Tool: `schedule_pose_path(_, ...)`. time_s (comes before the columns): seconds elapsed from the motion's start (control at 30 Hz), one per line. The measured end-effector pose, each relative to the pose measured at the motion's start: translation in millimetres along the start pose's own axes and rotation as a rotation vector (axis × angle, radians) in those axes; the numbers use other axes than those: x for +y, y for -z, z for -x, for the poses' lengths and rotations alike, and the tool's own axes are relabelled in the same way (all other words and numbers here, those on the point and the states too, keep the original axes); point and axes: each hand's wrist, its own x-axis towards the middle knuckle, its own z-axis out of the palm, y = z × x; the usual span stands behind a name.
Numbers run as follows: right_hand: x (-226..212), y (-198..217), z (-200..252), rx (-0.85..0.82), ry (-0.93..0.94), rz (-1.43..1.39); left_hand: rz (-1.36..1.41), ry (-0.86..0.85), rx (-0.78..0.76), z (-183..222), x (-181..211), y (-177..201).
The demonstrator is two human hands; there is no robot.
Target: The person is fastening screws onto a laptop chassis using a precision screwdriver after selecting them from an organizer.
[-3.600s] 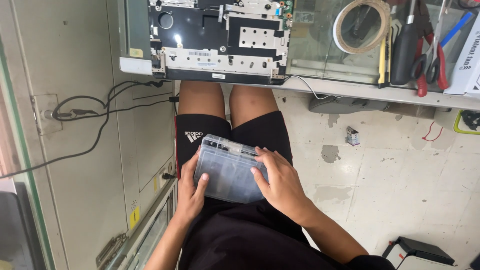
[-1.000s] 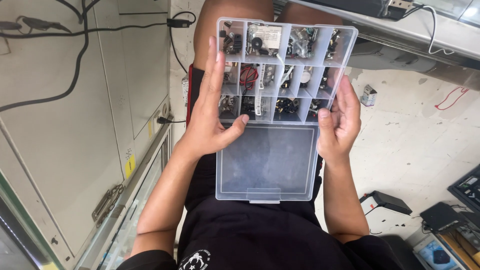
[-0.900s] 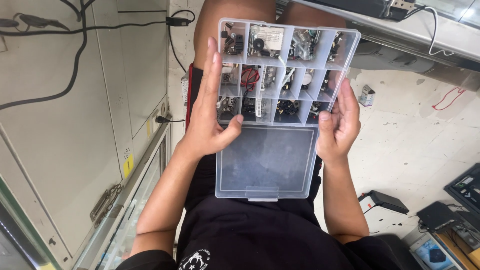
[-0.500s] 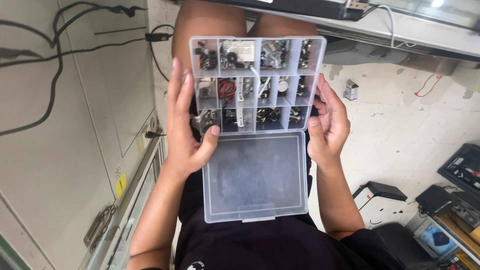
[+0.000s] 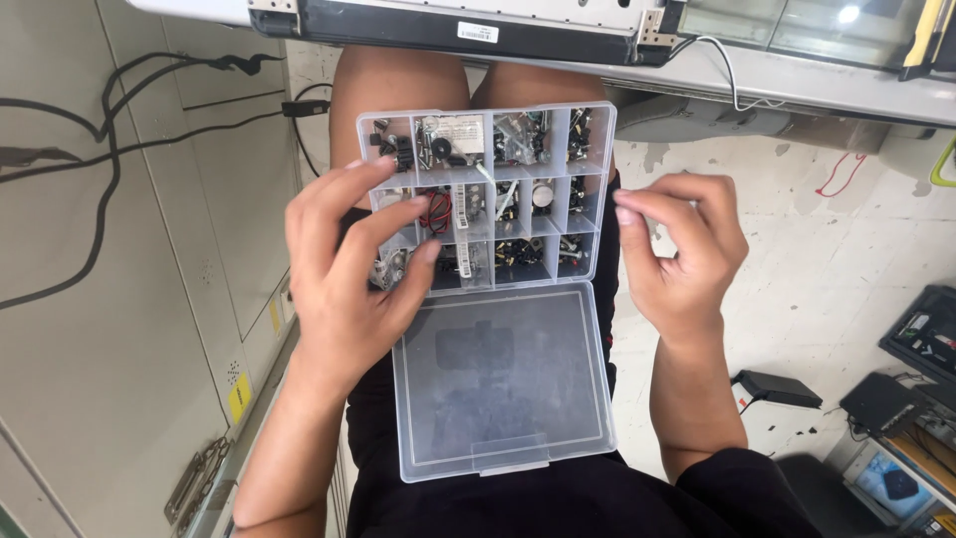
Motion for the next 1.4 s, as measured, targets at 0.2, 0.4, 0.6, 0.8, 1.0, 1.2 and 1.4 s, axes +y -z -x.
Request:
schedule_pose_path(0.2, -17.5, -4.6, -44.9, -0.254, 0.118, 0.164, -0.061, -0.134, -0.125, -47.8, 16.6, -12.0)
schedule_pose_path(0.4, -20.6, -9.8, -68.9, -0.361, 0.113, 0.317, -0.247, -0.237, -0.225, -73.2, 15.2, -42.7)
schedule_pose_path(0.6, -16.1, -10.0, -72.0, -0.42, 0.107, 0.397, -0.421, -0.258, -0.192, -69.1, 11.8, -48.0)
schedule_pose_path(0.8, -16.6, -14.2, -73.0, -0.464, 0.05, 0.466, -0.46, -0.248, -0.192, -65.1, 12.8, -53.9)
schedule_pose_path(1.0, -14.8, -19.2, -74.5, -0.455, 0.053, 0.493, -0.488, -0.24, -0.167, -63.9, 13.1, -58.0)
schedule_pose_path(1.2, -11.0, -24.7, -78.2, -0.476, 0.075, 0.48, -0.495, -0.237, -0.119, -64.6, 14.6, -58.2)
schedule_pose_path(1.4, -8.5, -25.0, -73.9, -0.417, 0.139, 0.411, -0.478, -0.245, -0.09, -66.4, 16.0, -56.3)
